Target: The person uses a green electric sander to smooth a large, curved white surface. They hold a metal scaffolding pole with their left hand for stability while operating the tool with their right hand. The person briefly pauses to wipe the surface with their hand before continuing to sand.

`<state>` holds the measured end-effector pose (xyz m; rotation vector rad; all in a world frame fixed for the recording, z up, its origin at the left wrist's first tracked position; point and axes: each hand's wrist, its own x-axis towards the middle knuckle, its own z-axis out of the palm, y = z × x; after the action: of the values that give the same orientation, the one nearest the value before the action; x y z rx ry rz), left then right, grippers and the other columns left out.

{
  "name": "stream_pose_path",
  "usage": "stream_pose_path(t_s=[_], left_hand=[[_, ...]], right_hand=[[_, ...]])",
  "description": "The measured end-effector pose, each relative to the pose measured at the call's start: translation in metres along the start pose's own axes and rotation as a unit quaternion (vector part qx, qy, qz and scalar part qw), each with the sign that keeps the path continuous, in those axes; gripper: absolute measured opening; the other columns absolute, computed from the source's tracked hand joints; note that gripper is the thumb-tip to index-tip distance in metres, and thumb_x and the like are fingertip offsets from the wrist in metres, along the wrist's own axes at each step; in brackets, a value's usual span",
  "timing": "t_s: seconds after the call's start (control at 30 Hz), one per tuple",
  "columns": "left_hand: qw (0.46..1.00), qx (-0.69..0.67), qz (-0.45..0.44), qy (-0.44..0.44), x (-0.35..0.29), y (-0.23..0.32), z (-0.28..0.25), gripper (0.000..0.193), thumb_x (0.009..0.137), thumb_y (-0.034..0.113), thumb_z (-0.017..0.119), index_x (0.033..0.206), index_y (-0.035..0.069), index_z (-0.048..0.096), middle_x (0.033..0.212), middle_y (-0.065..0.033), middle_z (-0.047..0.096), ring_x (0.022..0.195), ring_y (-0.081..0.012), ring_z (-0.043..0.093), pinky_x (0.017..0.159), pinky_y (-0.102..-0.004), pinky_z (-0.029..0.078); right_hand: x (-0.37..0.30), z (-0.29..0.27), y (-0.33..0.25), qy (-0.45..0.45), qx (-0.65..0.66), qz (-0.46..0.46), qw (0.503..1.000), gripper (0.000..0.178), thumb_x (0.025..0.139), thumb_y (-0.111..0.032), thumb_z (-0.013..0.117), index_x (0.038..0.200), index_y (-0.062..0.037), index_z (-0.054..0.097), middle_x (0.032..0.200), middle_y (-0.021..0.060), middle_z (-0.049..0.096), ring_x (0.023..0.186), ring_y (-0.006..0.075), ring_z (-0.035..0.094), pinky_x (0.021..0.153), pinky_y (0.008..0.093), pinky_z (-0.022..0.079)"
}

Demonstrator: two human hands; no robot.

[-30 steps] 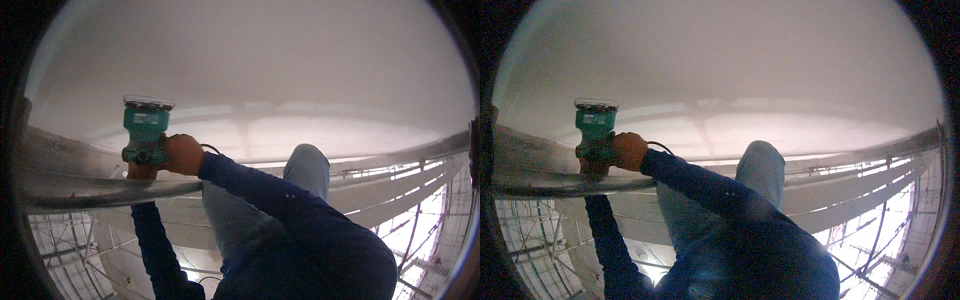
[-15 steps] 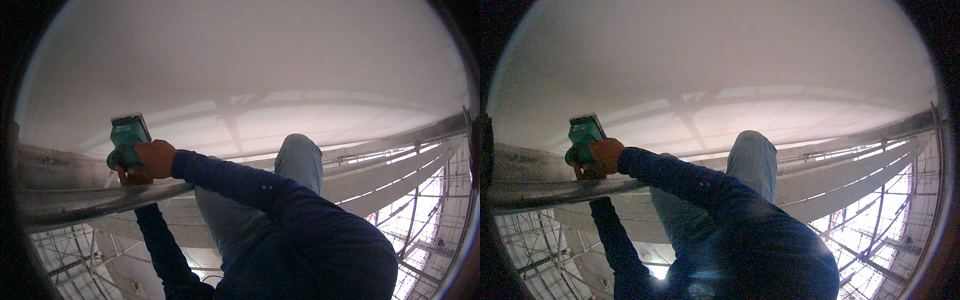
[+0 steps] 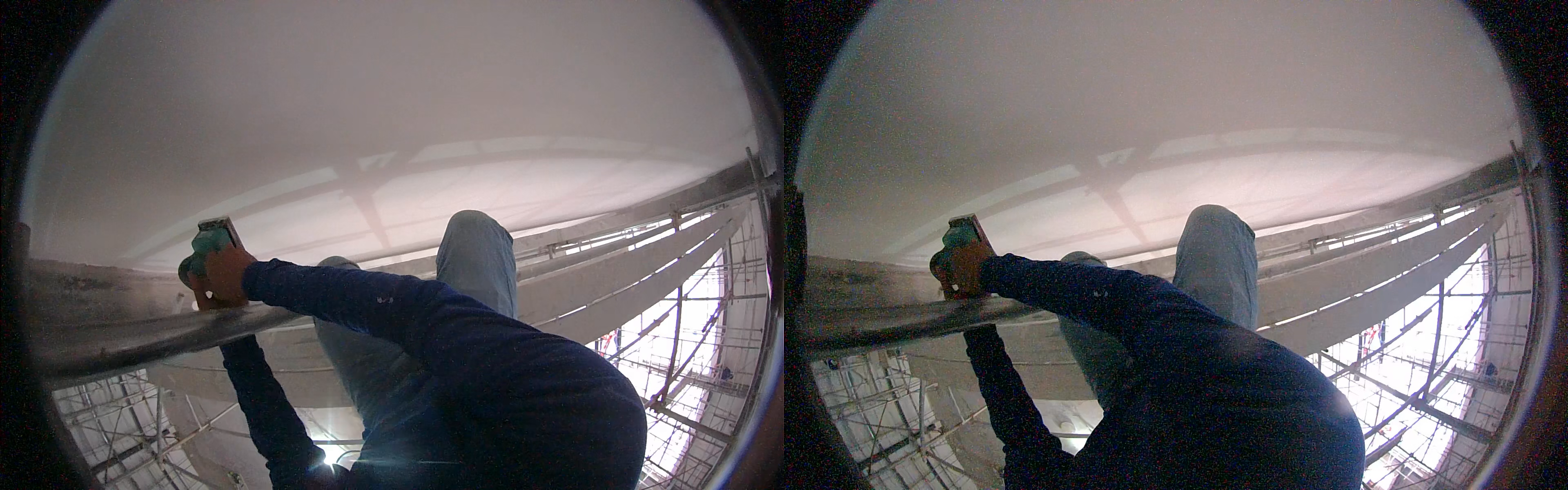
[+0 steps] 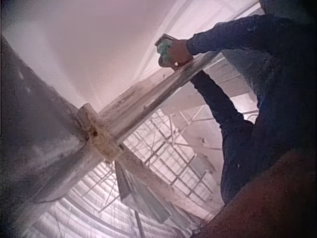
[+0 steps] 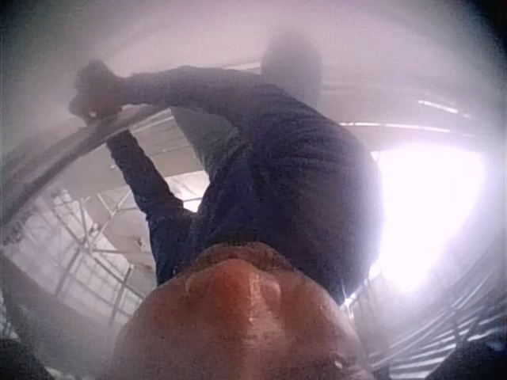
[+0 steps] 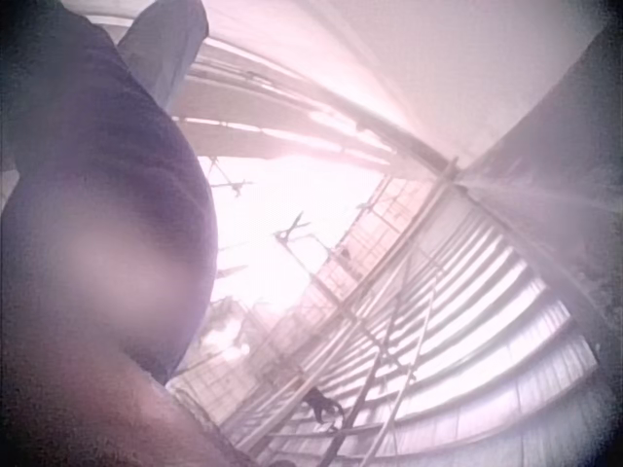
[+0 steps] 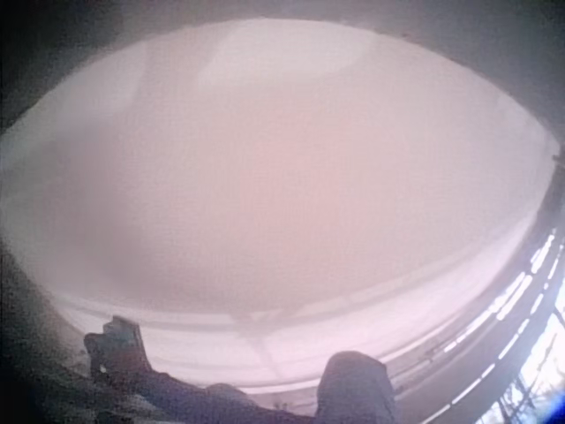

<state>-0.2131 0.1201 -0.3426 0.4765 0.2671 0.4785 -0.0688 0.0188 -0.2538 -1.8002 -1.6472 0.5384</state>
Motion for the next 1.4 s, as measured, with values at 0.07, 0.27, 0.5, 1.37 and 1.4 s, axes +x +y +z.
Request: stream_pose_path(t_s=[0.07, 0.27, 0.5, 1.37, 1.4], left_hand=[[1.0, -0.005, -0.001, 0.005, -0.004, -0.002, -0.003, 0.061, 0.091, 0.048, 0.061, 0.129, 0.002, 0.049, 0.115, -0.0099, 0.062, 0.099, -0.0211, 0.063, 0.087, -0.0365, 0.055], [0.999, -0.029, -0.001, 0.013, -0.009, -0.005, -0.009, 0.054, 0.092, 0.044, 0.06, 0.124, 0.001, 0.052, 0.11, -0.01, 0.063, 0.096, -0.0214, 0.063, 0.087, -0.0369, 0.055], [0.998, -0.058, -0.007, 0.018, -0.006, 0.001, -0.028, 0.047, 0.094, 0.04, 0.06, 0.119, 0.0, 0.056, 0.105, -0.0101, 0.064, 0.093, -0.0217, 0.063, 0.087, -0.0373, 0.054], [0.987, -0.012, -0.083, 0.139, -0.005, 0.07, 0.015, 0.029, 0.099, 0.033, 0.054, 0.098, 0.004, 0.055, 0.06, -0.0013, 0.043, 0.046, -0.0121, 0.038, 0.059, -0.0312, 0.048], [0.986, 0.0, -0.085, 0.144, -0.005, 0.072, 0.021, 0.029, 0.099, 0.033, 0.054, 0.098, 0.004, 0.055, 0.06, -0.0012, 0.043, 0.046, -0.0121, 0.038, 0.059, -0.0311, 0.047]], right_hand=[[-0.005, 0.001, -0.002, 0.051, 0.032, -0.02, 0.998, 0.041, 0.084, -0.033, 0.063, 0.095, 0.0061, 0.067, 0.089, 0.0245, 0.069, 0.086, 0.0362, 0.069, 0.079, 0.0453, 0.056], [-0.009, 0.001, 0.002, 0.019, 0.047, -0.026, 0.998, 0.04, 0.082, -0.03, 0.064, 0.103, 0.0045, 0.065, 0.091, 0.0266, 0.069, 0.085, 0.037, 0.069, 0.078, 0.0457, 0.057], [-0.022, 0.006, 0.01, 0.022, -0.024, -0.022, 0.999, 0.054, 0.088, -0.028, 0.063, 0.126, 0.0062, 0.049, 0.112, 0.0251, 0.064, 0.086, 0.0368, 0.069, 0.075, 0.0446, 0.058], [-0.227, -0.04, 0.426, 0.616, 0.678, 0.306, 0.26, 0.099, 0.085, -0.083, 0.019, 0.155, -0.0139, 0.007, 0.162, 0.0078, 0.006, 0.148, 0.0284, 0.002, 0.117, 0.0497, 0.0], [-0.219, -0.035, 0.43, 0.629, 0.693, 0.256, 0.243, 0.097, 0.086, -0.081, 0.02, 0.155, -0.0136, 0.01, 0.161, 0.0085, 0.011, 0.148, 0.0288, 0.006, 0.118, 0.0486, 0.001]])
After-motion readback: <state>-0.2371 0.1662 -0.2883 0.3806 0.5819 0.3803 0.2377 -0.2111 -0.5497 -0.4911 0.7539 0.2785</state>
